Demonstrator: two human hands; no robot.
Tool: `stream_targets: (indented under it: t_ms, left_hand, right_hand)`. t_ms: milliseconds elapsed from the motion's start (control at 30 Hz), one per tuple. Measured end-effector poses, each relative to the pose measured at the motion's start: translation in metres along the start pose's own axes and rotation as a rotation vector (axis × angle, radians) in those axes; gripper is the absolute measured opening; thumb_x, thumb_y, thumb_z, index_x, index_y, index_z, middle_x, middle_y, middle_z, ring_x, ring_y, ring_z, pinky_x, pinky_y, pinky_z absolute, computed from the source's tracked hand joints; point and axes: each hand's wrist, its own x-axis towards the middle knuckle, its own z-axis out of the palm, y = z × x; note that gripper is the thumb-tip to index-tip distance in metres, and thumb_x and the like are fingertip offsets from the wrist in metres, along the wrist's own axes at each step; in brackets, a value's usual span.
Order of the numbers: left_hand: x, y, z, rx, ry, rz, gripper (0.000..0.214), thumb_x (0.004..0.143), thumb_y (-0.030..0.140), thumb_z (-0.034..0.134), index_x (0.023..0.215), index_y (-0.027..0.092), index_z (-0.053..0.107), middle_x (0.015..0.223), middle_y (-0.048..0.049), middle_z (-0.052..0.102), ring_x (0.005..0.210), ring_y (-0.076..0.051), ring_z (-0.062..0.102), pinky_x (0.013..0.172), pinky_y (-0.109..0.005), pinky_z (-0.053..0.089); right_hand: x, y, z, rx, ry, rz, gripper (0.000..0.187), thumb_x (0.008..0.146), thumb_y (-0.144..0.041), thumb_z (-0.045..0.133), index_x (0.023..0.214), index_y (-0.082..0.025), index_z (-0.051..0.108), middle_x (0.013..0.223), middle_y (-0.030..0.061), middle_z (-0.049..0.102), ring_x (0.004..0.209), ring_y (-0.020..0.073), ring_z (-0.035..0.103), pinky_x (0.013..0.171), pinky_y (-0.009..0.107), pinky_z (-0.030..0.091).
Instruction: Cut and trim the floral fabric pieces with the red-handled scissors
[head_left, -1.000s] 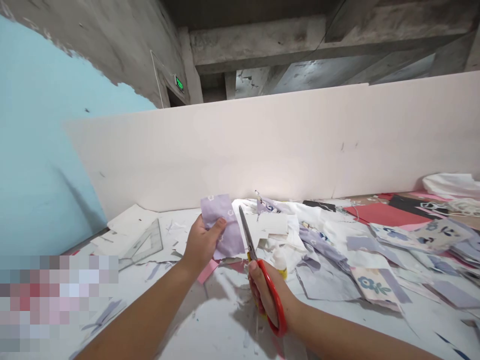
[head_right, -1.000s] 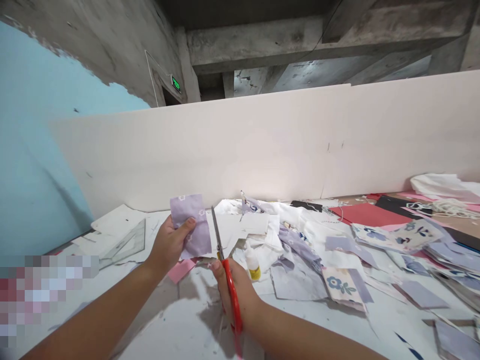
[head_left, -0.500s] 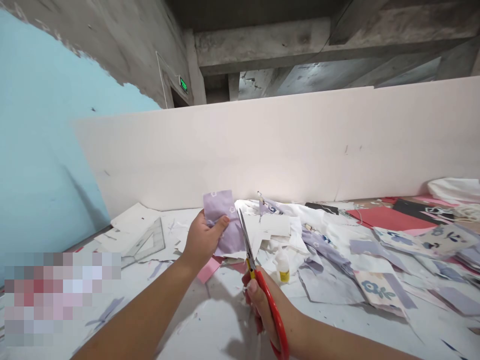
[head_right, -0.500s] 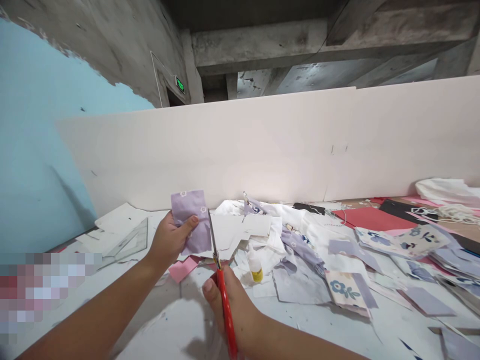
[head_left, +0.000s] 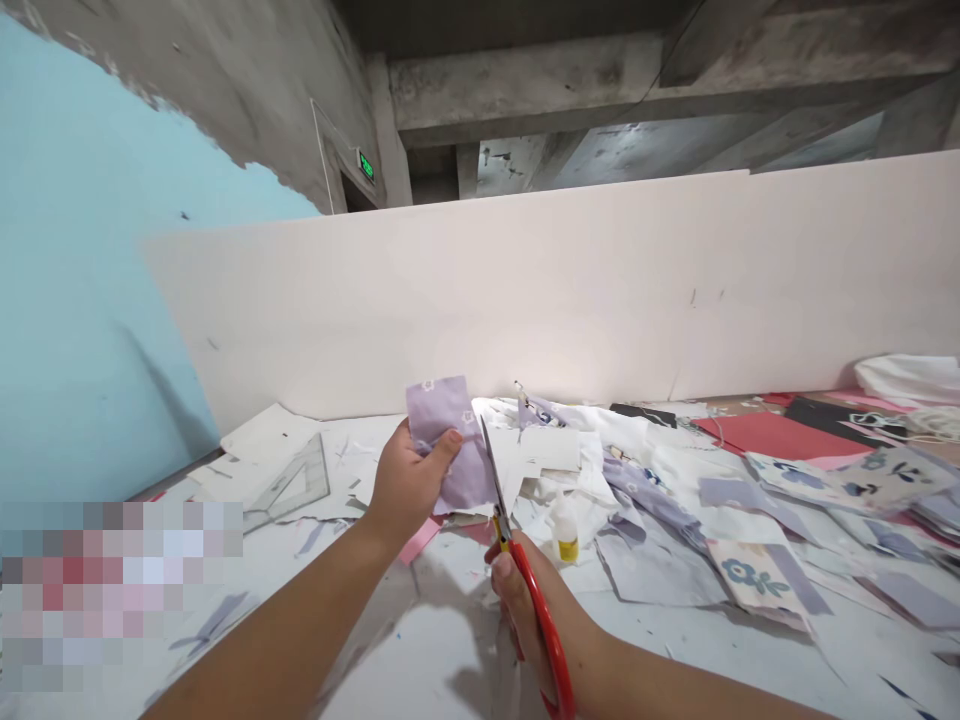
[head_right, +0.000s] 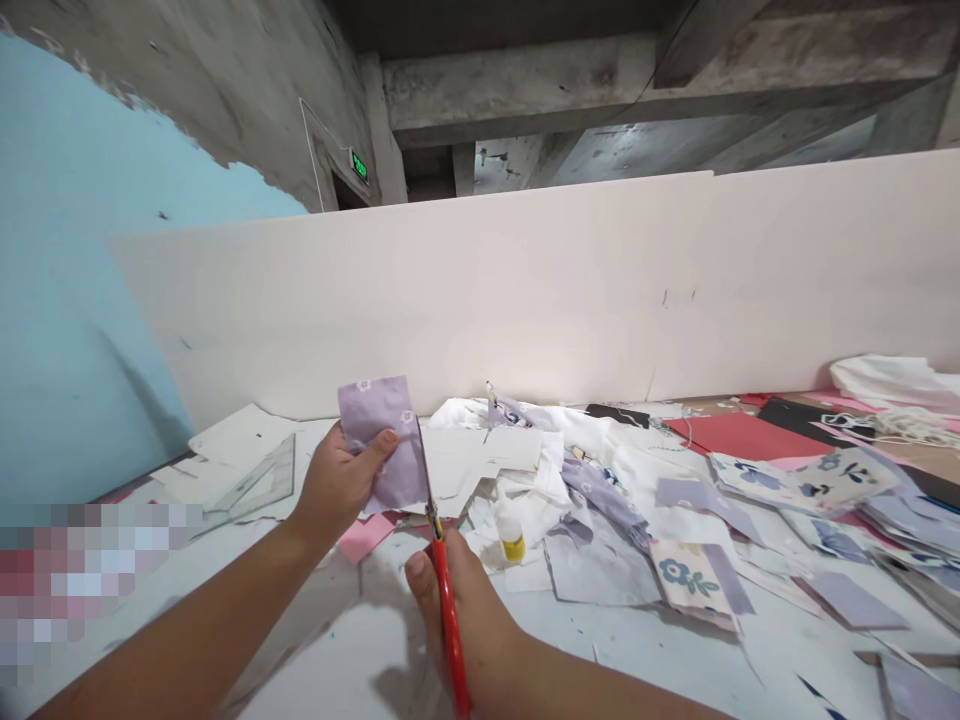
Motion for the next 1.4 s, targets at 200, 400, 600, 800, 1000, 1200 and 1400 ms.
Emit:
stream_targets:
  t_ms: [200,400,600,800,1000,1200,1400]
  left_hand:
    - [0.000,-0.001,0.001,0.022,0.011,0.008,0.037,0.066,0.046,0.063,0.088,0.017,0.057,0.072,-0.0025,0.066,0.061,-0.014,0.059,0.052,-0.022,0.044]
    - [0.000,-0.003,0.001,0.006,0.010,-0.010,0.038,0.066,0.046,0.063,0.090,0.017,0.057,0.079,-0.0038,0.067,0.068,-0.016,0.061,0.057,-0.024,0.047]
    - [0.000,-0.003,0.002,-0.024,0.002,-0.021,0.039,0.066,0.046,0.063,0.091,0.017,0.057,0.079,-0.0039,0.067,0.068,-0.017,0.062,0.056,-0.024,0.047]
    - [0.001,-0.006,0.002,-0.027,0.011,-0.024,0.040,0.065,0.046,0.063,0.093,0.017,0.057,0.082,-0.0048,0.067,0.070,-0.017,0.062,0.059,-0.025,0.047]
    - [-0.001,-0.005,0.003,-0.013,-0.005,-0.016,0.035,0.066,0.045,0.063,0.087,0.017,0.057,0.069,-0.0010,0.064,0.059,-0.013,0.057,0.050,-0.021,0.043]
    - [-0.001,-0.002,0.000,-0.117,-0.067,-0.038,0.031,0.067,0.042,0.064,0.083,0.017,0.055,0.058,0.0042,0.056,0.050,-0.009,0.050,0.046,-0.019,0.039]
    - [0.010,-0.003,-0.008,-0.339,-0.138,-0.067,0.026,0.070,0.037,0.060,0.087,0.018,0.055,0.064,0.0029,0.058,0.054,-0.010,0.052,0.051,-0.021,0.040]
  right_hand:
    - [0.003,0.003,-0.002,0.059,-0.049,0.069,0.045,0.076,-0.065,0.037,0.070,-0.021,0.042,0.052,-0.0065,0.035,0.041,0.0068,0.027,0.036,0.019,0.026]
    - [0.006,0.012,-0.003,0.133,-0.023,0.068,0.046,0.073,-0.066,0.043,0.066,-0.021,0.044,0.047,-0.0066,0.034,0.039,0.0073,0.027,0.035,0.020,0.026]
    - [0.008,0.013,-0.003,0.146,-0.025,0.091,0.046,0.073,-0.066,0.043,0.063,-0.021,0.042,0.044,-0.0068,0.034,0.036,0.0068,0.027,0.033,0.020,0.026]
    - [0.012,0.009,-0.006,0.014,-0.035,0.095,0.047,0.073,-0.066,0.040,0.060,-0.021,0.040,0.039,-0.0083,0.034,0.031,0.0053,0.028,0.030,0.018,0.026]
    - [0.013,0.004,-0.007,-0.095,-0.039,0.150,0.047,0.073,-0.066,0.041,0.061,-0.021,0.035,0.039,-0.0090,0.034,0.029,0.0042,0.030,0.028,0.016,0.026]
    - [0.014,0.012,-0.004,0.023,-0.041,0.199,0.045,0.074,-0.064,0.042,0.065,-0.021,0.037,0.043,-0.0099,0.035,0.031,0.0030,0.029,0.030,0.015,0.029]
    - [0.016,0.013,-0.002,0.139,-0.015,0.167,0.048,0.072,-0.068,0.040,0.068,-0.020,0.039,0.045,-0.0095,0.039,0.032,0.0050,0.036,0.034,0.018,0.035]
